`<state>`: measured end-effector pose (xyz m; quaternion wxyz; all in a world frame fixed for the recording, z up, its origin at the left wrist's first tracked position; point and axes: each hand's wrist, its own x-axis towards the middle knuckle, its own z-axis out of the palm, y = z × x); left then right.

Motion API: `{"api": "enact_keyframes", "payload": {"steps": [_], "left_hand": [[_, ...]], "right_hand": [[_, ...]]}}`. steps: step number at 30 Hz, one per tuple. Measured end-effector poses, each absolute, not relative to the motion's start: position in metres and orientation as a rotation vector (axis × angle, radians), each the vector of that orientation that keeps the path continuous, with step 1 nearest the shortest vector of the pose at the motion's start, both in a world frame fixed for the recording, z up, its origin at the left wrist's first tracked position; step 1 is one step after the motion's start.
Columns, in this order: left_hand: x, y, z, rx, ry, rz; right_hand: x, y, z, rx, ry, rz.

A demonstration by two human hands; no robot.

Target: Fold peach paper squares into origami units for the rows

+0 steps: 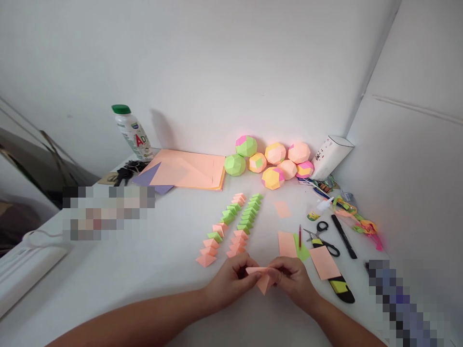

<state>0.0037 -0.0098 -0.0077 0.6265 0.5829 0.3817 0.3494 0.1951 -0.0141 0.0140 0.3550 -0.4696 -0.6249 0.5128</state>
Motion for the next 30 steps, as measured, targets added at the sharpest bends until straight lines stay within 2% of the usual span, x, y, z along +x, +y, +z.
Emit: {"api": "enact_keyframes", "payload": {"steps": [9, 30], "left_hand": [[0.0048, -0.008, -0.0049, 1.224, 0.811, 0.75], [0.0025, -0.0084, -0.0039, 1.269, 0.898, 0.842]], "right_hand": [[0.1956, -0.0135, 0.0087, -1.213, -1.764, 1.236], [0.1938, -0.0139, 0.0143, -1.192, -1.514, 1.547]]}}
